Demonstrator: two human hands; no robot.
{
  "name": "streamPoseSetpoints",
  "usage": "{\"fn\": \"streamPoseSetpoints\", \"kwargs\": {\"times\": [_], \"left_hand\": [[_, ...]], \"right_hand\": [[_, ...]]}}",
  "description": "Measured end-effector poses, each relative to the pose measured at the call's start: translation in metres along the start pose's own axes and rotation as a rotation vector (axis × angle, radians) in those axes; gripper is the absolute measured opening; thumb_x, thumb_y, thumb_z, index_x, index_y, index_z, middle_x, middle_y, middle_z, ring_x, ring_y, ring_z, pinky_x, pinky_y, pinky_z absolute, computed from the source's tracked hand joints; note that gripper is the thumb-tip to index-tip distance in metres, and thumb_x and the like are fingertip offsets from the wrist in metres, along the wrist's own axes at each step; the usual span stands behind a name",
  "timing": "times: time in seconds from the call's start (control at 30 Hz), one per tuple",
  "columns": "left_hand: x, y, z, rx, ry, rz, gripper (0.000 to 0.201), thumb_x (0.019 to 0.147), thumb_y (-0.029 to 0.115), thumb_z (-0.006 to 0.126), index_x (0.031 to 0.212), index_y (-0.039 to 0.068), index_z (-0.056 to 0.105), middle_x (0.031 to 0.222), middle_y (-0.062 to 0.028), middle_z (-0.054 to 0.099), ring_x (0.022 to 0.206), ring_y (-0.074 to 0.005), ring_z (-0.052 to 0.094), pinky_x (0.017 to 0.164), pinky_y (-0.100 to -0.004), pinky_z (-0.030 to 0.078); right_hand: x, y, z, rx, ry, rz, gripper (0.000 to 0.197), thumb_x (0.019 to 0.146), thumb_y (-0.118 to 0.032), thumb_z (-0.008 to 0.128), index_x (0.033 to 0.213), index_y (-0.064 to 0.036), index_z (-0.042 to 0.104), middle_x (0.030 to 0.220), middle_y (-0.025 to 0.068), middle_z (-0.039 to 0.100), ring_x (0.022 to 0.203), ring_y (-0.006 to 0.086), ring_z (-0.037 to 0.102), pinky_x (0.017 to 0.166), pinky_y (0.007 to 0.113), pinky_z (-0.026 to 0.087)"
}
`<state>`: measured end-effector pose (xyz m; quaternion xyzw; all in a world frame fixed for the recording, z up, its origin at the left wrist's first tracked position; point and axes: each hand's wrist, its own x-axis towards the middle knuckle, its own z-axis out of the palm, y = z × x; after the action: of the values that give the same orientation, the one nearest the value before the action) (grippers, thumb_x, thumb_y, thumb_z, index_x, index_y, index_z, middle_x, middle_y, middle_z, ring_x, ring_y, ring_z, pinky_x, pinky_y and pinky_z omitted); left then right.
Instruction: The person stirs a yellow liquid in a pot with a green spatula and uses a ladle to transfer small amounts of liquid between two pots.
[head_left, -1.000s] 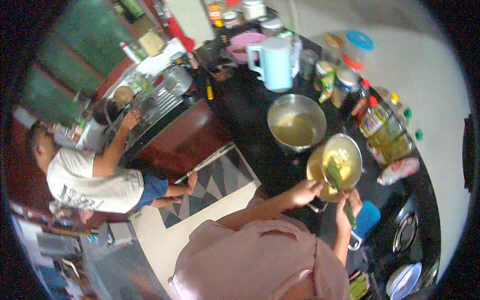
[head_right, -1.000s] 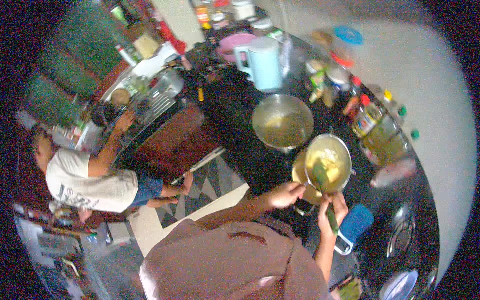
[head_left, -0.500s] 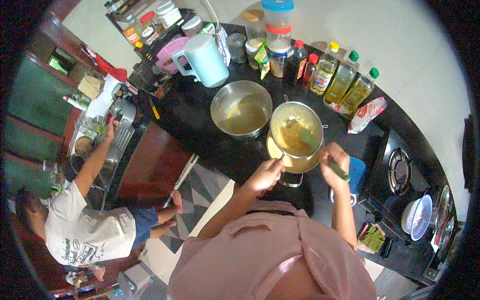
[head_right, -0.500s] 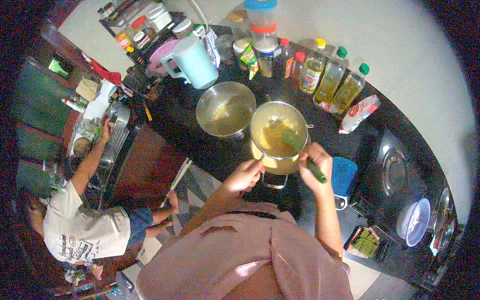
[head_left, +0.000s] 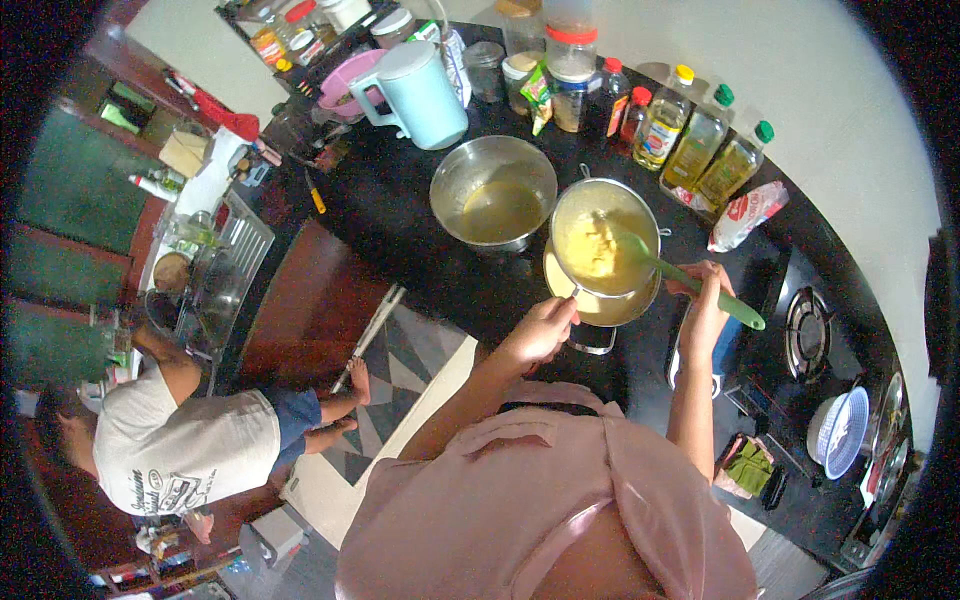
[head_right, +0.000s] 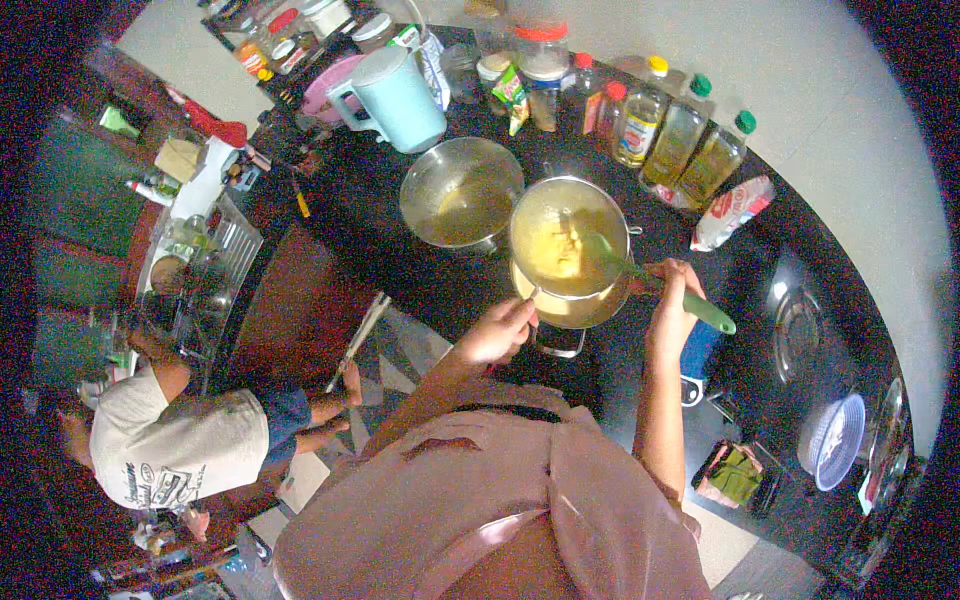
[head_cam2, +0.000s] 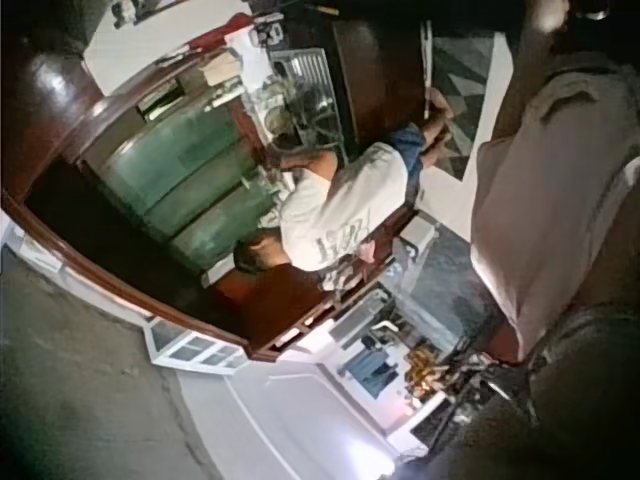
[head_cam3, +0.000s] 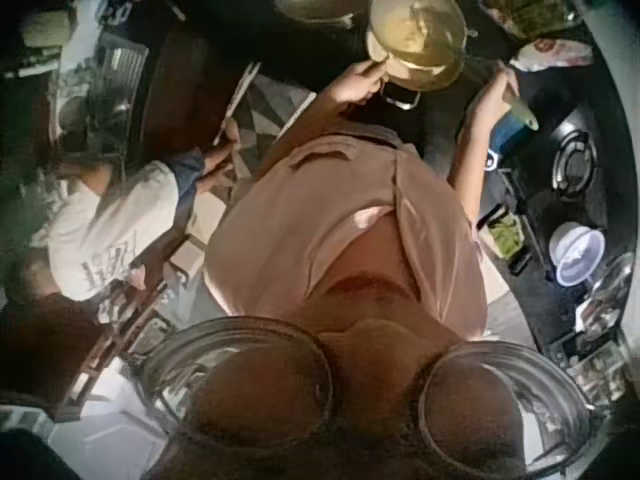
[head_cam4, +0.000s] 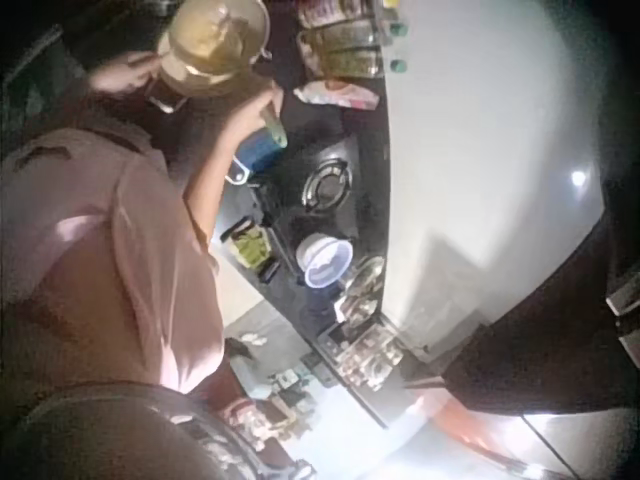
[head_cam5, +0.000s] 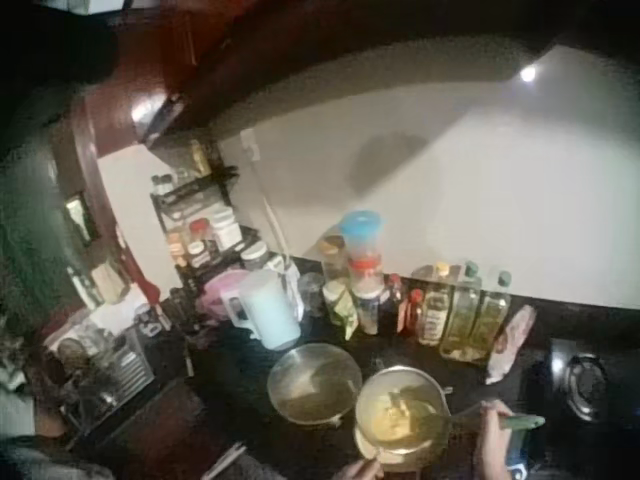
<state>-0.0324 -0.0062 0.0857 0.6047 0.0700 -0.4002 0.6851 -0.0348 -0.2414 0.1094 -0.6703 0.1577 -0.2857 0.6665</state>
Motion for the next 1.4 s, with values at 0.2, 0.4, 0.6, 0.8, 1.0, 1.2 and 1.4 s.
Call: {"fn": "streamPoseSetpoints", "kwargs": {"times": [0.2, 0.4, 0.6, 0.8, 1.0, 1.2, 1.4], "left_hand": [[0.006, -0.009, 0.006, 0.072, 0.018, 0.072, 0.031, 0.093, 0.036, 0.039, 0.082, 0.008, 0.049, 0.050, 0.0050, 0.033, 0.035, -0.0049, 0.024, 0.031, -0.0241, 0.017], [0.001, -0.002, 0.006, 0.143, 0.043, 0.038, 0.031, 0.093, 0.037, 0.037, 0.084, 0.009, 0.047, 0.051, 0.0051, 0.033, 0.035, -0.0054, 0.025, 0.031, -0.0232, 0.018], [0.001, 0.000, 0.003, 0.105, -0.012, -0.024, 0.030, 0.094, 0.038, 0.036, 0.084, 0.011, 0.045, 0.052, 0.0072, 0.031, 0.038, -0.0042, 0.024, 0.032, -0.0229, 0.018], [-0.002, 0.002, 0.007, 0.102, 0.015, 0.032, 0.031, 0.094, 0.037, 0.037, 0.082, 0.010, 0.046, 0.051, 0.0068, 0.031, 0.037, -0.0045, 0.024, 0.032, -0.0233, 0.018], [-0.001, -0.001, 0.013, 0.108, 0.029, 0.027, 0.031, 0.094, 0.037, 0.036, 0.083, 0.010, 0.045, 0.051, 0.0065, 0.032, 0.036, -0.0050, 0.024, 0.032, -0.0235, 0.018], [0.001, 0.000, 0.006, 0.047, -0.070, -0.073, 0.030, 0.094, 0.038, 0.036, 0.084, 0.011, 0.045, 0.051, 0.0060, 0.032, 0.036, -0.0053, 0.025, 0.032, -0.0230, 0.019], [-0.001, 0.002, 0.003, 0.087, -0.048, -0.005, 0.033, 0.094, 0.039, 0.036, 0.084, 0.010, 0.047, 0.051, 0.0051, 0.033, 0.035, -0.0055, 0.025, 0.032, -0.0232, 0.019]], "right_hand": [[-0.009, -0.009, 0.022, -0.476, -0.280, -0.548, 0.011, 0.074, -0.001, 0.054, 0.064, 0.0006, 0.050, 0.064, 0.0126, 0.050, 0.056, 0.0264, 0.051, 0.053, 0.033, 0.042], [-0.017, -0.011, 0.011, -0.337, -0.494, -0.383, 0.009, 0.071, -0.002, 0.054, 0.063, 0.0011, 0.051, 0.061, 0.0093, 0.052, 0.059, 0.0196, 0.054, 0.053, 0.030, 0.043], [0.033, -0.028, 0.004, -0.241, -0.258, -0.228, 0.031, 0.086, -0.018, 0.055, 0.063, 0.0016, 0.053, 0.056, 0.0047, 0.048, 0.051, 0.0126, 0.041, 0.048, 0.030, 0.034], [0.029, -0.002, -0.008, -0.246, -0.111, -0.053, 0.036, 0.089, -0.028, 0.050, 0.066, -0.0004, 0.052, 0.059, 0.0082, 0.055, 0.050, 0.0154, 0.056, 0.048, 0.028, 0.044], [-0.006, 0.030, -0.006, 0.083, 0.074, 0.392, 0.036, 0.089, -0.034, 0.048, 0.074, -0.0011, 0.049, 0.062, 0.0117, 0.057, 0.047, 0.0182, 0.057, 0.047, 0.029, 0.049], [-0.001, 0.002, 0.013, 0.291, 0.085, 0.417, 0.031, 0.088, -0.031, 0.050, 0.079, -0.0007, 0.051, 0.067, 0.0092, 0.055, 0.054, 0.0183, 0.058, 0.053, 0.030, 0.050], [0.008, -0.015, 0.009, -0.339, -0.214, -0.312, 0.011, 0.080, -0.004, 0.054, 0.069, 0.0006, 0.053, 0.067, 0.0090, 0.055, 0.061, 0.0179, 0.056, 0.058, 0.030, 0.047]]}}
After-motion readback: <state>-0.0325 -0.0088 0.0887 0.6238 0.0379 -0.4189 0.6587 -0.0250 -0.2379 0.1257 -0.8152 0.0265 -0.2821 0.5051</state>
